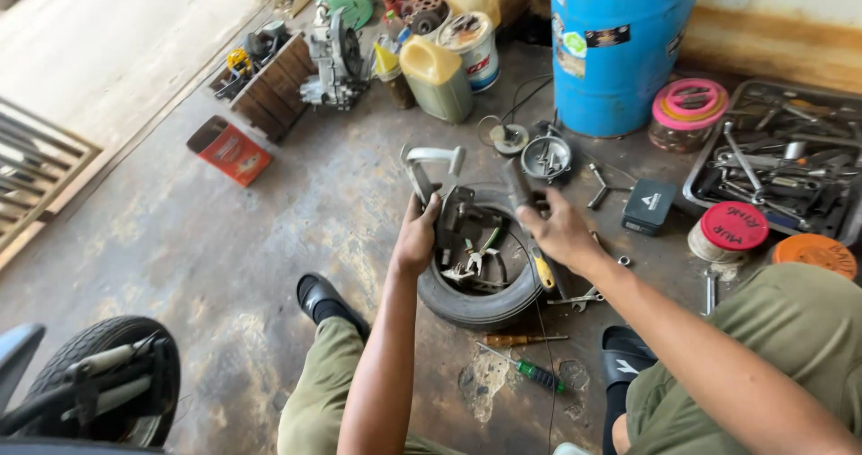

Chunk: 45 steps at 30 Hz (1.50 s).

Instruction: The person scrubs a brake caliper assembly with a wire brush and then uses a screwdriver to clean internal components. The work is performed while sitting on the floor of a workshop.

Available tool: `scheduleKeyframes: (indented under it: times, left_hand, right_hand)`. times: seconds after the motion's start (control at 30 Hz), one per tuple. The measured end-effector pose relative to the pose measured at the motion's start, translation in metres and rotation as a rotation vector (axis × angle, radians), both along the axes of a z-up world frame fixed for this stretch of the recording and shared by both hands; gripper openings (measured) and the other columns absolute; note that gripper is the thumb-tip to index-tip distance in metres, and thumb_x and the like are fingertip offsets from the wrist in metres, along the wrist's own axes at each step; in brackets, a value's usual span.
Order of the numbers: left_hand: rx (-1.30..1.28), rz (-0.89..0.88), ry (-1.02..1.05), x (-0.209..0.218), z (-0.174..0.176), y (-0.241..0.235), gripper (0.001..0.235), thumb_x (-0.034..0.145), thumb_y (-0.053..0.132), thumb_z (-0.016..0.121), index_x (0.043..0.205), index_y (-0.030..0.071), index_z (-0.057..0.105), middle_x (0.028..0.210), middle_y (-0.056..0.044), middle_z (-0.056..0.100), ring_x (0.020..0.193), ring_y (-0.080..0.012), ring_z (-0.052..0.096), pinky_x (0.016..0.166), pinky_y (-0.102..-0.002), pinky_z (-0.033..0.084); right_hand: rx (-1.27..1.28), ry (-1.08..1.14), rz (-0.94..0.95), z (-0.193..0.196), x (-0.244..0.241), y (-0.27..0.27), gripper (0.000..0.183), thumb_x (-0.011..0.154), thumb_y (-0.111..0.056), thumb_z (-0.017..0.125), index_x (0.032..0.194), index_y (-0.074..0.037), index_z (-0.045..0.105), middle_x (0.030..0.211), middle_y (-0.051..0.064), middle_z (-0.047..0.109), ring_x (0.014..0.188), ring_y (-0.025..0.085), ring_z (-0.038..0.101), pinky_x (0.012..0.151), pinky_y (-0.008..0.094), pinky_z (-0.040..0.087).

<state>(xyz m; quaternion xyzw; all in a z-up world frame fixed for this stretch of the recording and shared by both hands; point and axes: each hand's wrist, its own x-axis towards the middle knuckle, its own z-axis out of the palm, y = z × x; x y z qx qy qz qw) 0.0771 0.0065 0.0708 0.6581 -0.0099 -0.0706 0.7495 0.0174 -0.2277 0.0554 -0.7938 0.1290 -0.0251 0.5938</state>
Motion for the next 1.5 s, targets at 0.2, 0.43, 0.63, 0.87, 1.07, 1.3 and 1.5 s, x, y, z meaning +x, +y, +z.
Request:
scheduleKeyframes:
  times: [0.2, 0.43, 0.63, 0.87, 1.07, 1.3, 1.5]
  left_hand:
    - [0.057, 0.034, 0.135, -0.046, 0.034, -0.024, 0.055, 0.104, 0.051, 0.048, 0.134, 0.006, 0.060, 0.130, -0.036, 0.060, 0.123, -0.0422, 0.058, 0.102, -0.058, 0.049]
    - [-0.509, 0.116, 0.234, -0.031, -0.024, -0.008, 0.051, 0.098, 0.029, 0.070, 0.138, 0.002, 0.056, 0.123, -0.028, 0.062, 0.111, -0.0392, 0.063, 0.095, -0.059, 0.052]
    - [-0.428, 0.045, 0.187, -0.024, -0.016, 0.006, 0.042, 0.103, 0.027, 0.061, 0.140, 0.007, 0.055, 0.122, -0.019, 0.065, 0.114, -0.0286, 0.062, 0.097, -0.050, 0.053]
    - [-0.444, 0.089, 0.134, -0.022, -0.010, 0.001, 0.059, 0.103, 0.029, 0.060, 0.154, 0.008, 0.041, 0.144, -0.021, 0.055, 0.133, -0.0310, 0.051, 0.110, -0.055, 0.043]
    - [-0.349, 0.091, 0.122, -0.028, 0.003, -0.010, 0.064, 0.104, 0.035, 0.057, 0.156, 0.006, 0.035, 0.153, -0.026, 0.044, 0.145, -0.0376, 0.036, 0.118, -0.058, 0.030]
    - [-0.578, 0.155, 0.159, -0.021, -0.021, -0.011, 0.060, 0.101, 0.037, 0.061, 0.150, 0.006, 0.046, 0.139, -0.022, 0.057, 0.130, -0.0325, 0.052, 0.110, -0.056, 0.042]
    - [-0.568, 0.178, 0.193, -0.018, -0.031, -0.016, 0.061, 0.101, 0.039, 0.062, 0.148, 0.004, 0.048, 0.135, -0.026, 0.058, 0.128, -0.0351, 0.053, 0.108, -0.059, 0.043]
  right_hand:
    - [0.111, 0.035, 0.174, 0.017, -0.004, -0.012, 0.060, 0.079, -0.030, 0.087, 0.129, -0.006, 0.062, 0.101, 0.017, 0.074, 0.092, 0.025, 0.072, 0.082, 0.038, 0.058]
    - [0.233, 0.006, 0.243, 0.053, 0.006, -0.002, 0.063, 0.076, -0.011, 0.091, 0.128, -0.004, 0.058, 0.091, 0.009, 0.074, 0.081, 0.015, 0.069, 0.073, 0.029, 0.058]
    - [0.172, -0.007, 0.261, 0.051, 0.006, 0.012, 0.061, 0.074, -0.011, 0.093, 0.124, -0.005, 0.059, 0.089, 0.010, 0.077, 0.078, 0.015, 0.071, 0.072, 0.028, 0.059]
    - [0.025, -0.060, 0.173, 0.067, 0.011, 0.026, 0.055, 0.074, -0.016, 0.094, 0.120, -0.007, 0.064, 0.088, 0.009, 0.077, 0.078, 0.014, 0.073, 0.071, 0.028, 0.059]
    - [0.036, -0.069, 0.171, 0.054, 0.016, 0.020, 0.050, 0.072, -0.015, 0.095, 0.114, -0.003, 0.071, 0.088, 0.011, 0.076, 0.078, 0.016, 0.070, 0.071, 0.031, 0.058]
    - [-0.028, -0.114, 0.183, 0.062, 0.021, 0.026, 0.047, 0.073, -0.019, 0.094, 0.114, -0.006, 0.074, 0.083, 0.008, 0.071, 0.078, 0.011, 0.062, 0.071, 0.028, 0.053]
    - [-0.083, -0.138, 0.175, 0.060, 0.022, 0.022, 0.049, 0.074, -0.022, 0.093, 0.117, -0.007, 0.074, 0.086, 0.010, 0.071, 0.081, 0.013, 0.062, 0.073, 0.029, 0.052]
